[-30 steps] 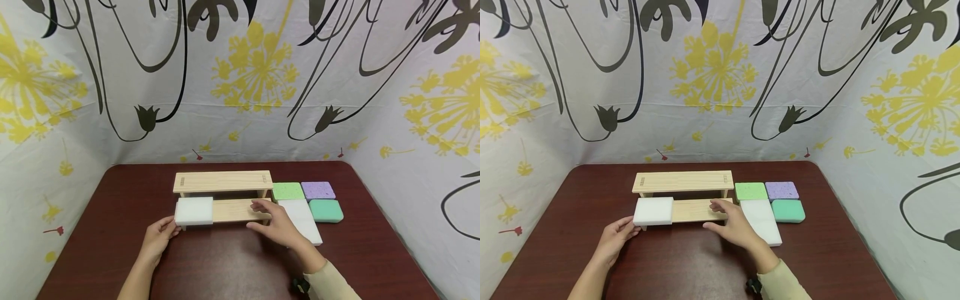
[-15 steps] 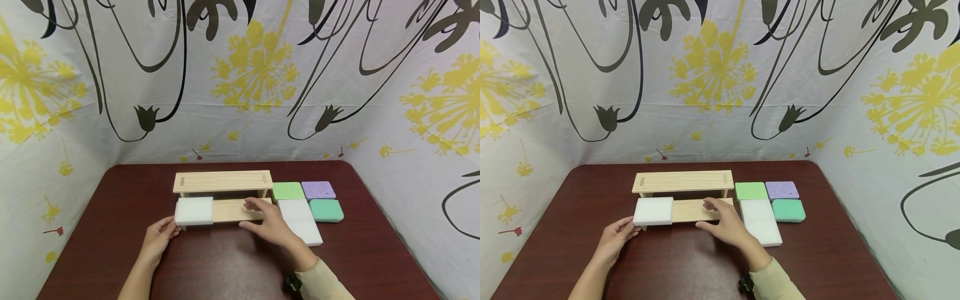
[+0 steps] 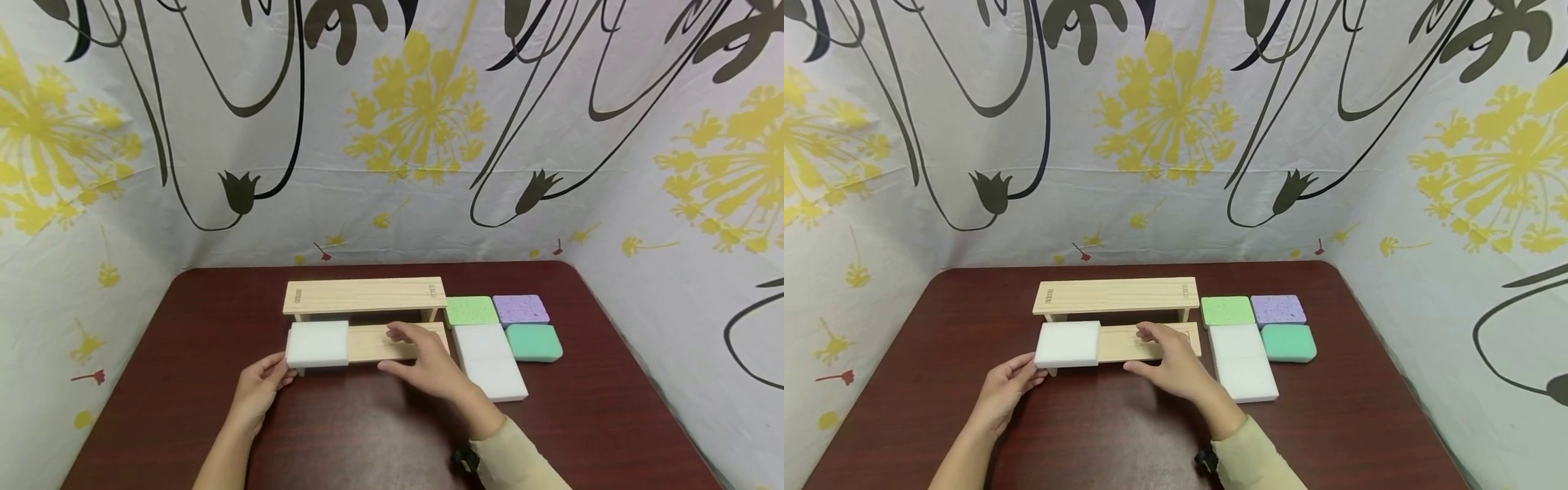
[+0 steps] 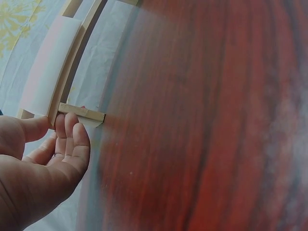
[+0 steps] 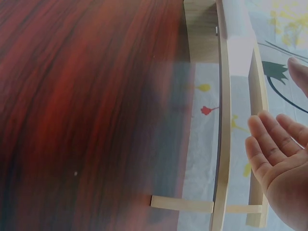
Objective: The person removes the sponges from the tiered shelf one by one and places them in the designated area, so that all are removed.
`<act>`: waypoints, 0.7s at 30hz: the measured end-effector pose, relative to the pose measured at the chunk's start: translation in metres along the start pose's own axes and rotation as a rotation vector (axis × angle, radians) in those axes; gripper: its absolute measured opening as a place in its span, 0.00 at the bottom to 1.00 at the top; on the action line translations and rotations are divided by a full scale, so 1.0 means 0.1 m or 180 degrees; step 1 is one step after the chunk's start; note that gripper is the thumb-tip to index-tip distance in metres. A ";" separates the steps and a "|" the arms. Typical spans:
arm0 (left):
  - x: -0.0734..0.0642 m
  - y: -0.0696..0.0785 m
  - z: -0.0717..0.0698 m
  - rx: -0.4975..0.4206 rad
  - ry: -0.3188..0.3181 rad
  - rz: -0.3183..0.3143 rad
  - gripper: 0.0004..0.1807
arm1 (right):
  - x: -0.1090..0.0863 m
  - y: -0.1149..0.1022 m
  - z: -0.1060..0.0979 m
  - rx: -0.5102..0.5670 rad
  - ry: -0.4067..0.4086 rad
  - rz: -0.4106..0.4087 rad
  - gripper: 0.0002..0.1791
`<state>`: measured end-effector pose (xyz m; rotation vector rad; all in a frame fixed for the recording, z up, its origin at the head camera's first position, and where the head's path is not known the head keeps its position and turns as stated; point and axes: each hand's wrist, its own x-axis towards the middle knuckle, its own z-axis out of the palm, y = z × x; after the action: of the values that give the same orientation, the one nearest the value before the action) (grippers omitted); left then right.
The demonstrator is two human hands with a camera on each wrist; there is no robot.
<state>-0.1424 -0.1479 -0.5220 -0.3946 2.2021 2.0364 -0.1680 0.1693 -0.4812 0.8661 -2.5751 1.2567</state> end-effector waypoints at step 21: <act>0.01 -0.01 -0.01 0.0049 -0.0029 0.0042 0.20 | 0.10 0.00 0.18 -0.0111 -0.0020 -0.0025 0.36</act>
<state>-0.1425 -0.1488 -0.5235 -0.3697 2.2196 2.0224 -0.1742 0.1516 -0.4893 0.8740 -2.5878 1.2050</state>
